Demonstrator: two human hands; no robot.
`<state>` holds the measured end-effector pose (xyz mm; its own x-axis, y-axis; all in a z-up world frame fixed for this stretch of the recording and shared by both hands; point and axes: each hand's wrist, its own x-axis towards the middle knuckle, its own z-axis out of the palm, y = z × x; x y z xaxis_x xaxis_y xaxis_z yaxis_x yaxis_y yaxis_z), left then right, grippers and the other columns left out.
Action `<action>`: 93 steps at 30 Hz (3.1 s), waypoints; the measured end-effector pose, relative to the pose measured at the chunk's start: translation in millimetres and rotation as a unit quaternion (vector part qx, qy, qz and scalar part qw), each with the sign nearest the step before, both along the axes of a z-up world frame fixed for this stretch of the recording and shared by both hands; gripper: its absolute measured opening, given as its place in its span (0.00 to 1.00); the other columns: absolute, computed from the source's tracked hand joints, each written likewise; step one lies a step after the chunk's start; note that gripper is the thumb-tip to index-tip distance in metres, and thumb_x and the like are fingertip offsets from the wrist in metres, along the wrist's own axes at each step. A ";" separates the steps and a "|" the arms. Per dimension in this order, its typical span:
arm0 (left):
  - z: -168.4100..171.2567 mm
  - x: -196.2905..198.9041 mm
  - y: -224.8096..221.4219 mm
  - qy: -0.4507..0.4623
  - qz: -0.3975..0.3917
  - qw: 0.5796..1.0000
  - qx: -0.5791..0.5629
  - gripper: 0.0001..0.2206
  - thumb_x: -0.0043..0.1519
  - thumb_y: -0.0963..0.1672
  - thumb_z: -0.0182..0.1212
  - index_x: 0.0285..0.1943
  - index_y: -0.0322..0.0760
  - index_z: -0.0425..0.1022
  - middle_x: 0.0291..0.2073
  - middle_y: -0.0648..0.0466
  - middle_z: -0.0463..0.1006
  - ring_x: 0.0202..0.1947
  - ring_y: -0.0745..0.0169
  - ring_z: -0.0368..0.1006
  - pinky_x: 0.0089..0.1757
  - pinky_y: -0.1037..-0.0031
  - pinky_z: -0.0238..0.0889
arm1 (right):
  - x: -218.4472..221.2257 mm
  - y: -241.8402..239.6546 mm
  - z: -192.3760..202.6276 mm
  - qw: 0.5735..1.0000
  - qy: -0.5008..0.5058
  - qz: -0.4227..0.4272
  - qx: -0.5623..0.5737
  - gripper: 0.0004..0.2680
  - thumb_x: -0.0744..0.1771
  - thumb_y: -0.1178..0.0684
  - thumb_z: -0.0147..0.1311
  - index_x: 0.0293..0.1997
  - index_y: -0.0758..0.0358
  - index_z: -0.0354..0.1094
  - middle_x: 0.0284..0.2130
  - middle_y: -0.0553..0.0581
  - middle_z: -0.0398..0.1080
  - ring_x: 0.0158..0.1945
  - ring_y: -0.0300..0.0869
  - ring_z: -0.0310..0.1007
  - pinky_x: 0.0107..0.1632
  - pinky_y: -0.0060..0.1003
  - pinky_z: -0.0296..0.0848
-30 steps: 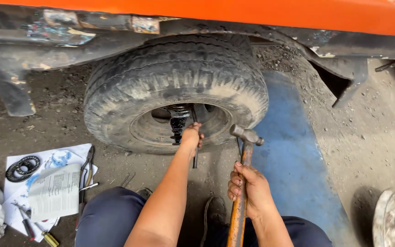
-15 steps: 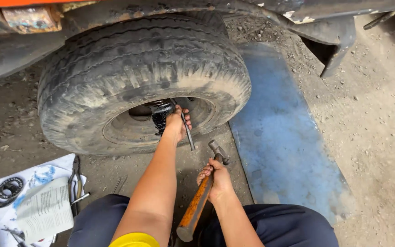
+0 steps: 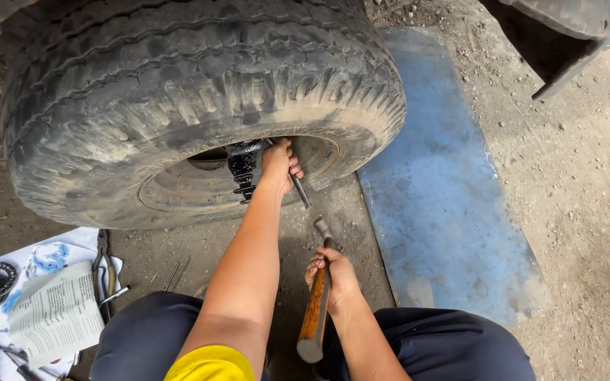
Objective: Repairing a wheel hub assembly using a hammer and metal punch to seat or remove components
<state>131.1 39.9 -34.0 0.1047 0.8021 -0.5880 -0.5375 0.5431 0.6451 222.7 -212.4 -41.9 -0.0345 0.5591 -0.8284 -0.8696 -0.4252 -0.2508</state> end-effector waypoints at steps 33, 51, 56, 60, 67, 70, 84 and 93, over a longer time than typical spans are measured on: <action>-9.4 -12.5 16.6 -0.013 -0.066 0.998 0.014 0.20 0.62 0.51 0.52 0.17 0.48 0.54 0.08 0.58 0.55 0.09 0.63 0.57 0.19 0.68 0.59 | -36.9 33.1 -20.3 0.994 -0.080 -0.044 -0.052 0.09 0.64 0.60 0.50 0.22 0.58 0.56 0.16 0.50 0.54 0.23 0.41 0.62 0.32 0.33 0.70; -34.9 -3.5 20.6 -0.016 -0.048 0.999 0.003 0.20 0.64 0.51 0.47 0.18 0.51 0.51 0.08 0.61 0.47 0.06 0.65 0.45 0.15 0.70 0.45 | -19.0 12.8 -69.2 0.995 -0.021 -0.090 -0.044 0.09 0.61 0.62 0.48 0.18 0.56 0.56 0.12 0.48 0.56 0.19 0.38 0.62 0.30 0.30 0.70; -51.9 7.9 30.6 -0.069 -0.046 0.996 -0.012 0.20 0.66 0.52 0.45 0.20 0.52 0.49 0.10 0.61 0.45 0.07 0.63 0.45 0.16 0.68 0.44 | -31.8 15.7 -13.0 0.996 0.055 0.020 0.065 0.11 0.62 0.58 0.51 0.18 0.49 0.54 0.13 0.38 0.53 0.18 0.27 0.57 0.26 0.23 0.64; -40.6 0.4 23.2 -0.033 -0.039 0.999 -0.005 0.18 0.66 0.51 0.45 0.20 0.52 0.50 0.09 0.62 0.46 0.07 0.66 0.44 0.16 0.71 0.44 | -9.6 8.5 -68.0 1.000 -0.001 -0.015 -0.002 0.09 0.62 0.58 0.50 0.20 0.52 0.55 0.15 0.42 0.55 0.21 0.32 0.61 0.30 0.27 0.68; -49.3 2.2 29.5 -0.038 -0.034 0.999 -0.015 0.18 0.65 0.52 0.46 0.22 0.51 0.50 0.10 0.62 0.46 0.07 0.63 0.45 0.15 0.68 0.43 | -9.0 20.3 -22.2 0.994 -0.027 0.080 0.064 0.08 0.64 0.55 0.50 0.23 0.50 0.55 0.19 0.37 0.52 0.21 0.26 0.56 0.28 0.26 0.65; -43.9 1.2 19.9 -0.041 -0.031 0.998 -0.024 0.18 0.66 0.52 0.45 0.23 0.51 0.50 0.10 0.64 0.46 0.07 0.67 0.46 0.15 0.71 0.43 | 12.9 19.9 -41.0 0.999 -0.043 0.002 0.014 0.09 0.63 0.59 0.49 0.20 0.55 0.54 0.15 0.47 0.53 0.19 0.39 0.58 0.29 0.35 0.66; -47.0 4.3 22.8 -0.061 -0.023 0.998 -0.024 0.19 0.66 0.52 0.45 0.22 0.52 0.49 0.11 0.63 0.45 0.07 0.66 0.45 0.15 0.72 0.42 | 23.5 5.2 -86.5 0.990 -0.100 -0.060 -0.079 0.08 0.62 0.62 0.47 0.19 0.59 0.54 0.13 0.52 0.57 0.19 0.44 0.61 0.30 0.41 0.68; -24.5 14.0 53.2 -0.087 -0.020 0.996 0.009 0.18 0.66 0.51 0.44 0.22 0.51 0.49 0.11 0.63 0.45 0.08 0.65 0.45 0.16 0.70 0.42 | 16.2 42.8 -1.1 0.995 -0.073 0.055 0.041 0.10 0.63 0.60 0.48 0.19 0.54 0.53 0.14 0.45 0.54 0.18 0.36 0.61 0.29 0.34 0.68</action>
<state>145.1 93.0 -58.5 0.2357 0.8058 -0.5433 -0.6199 0.5552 0.5545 238.9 -169.6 -43.0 0.0182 0.6245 -0.7808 -0.7702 -0.4892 -0.4092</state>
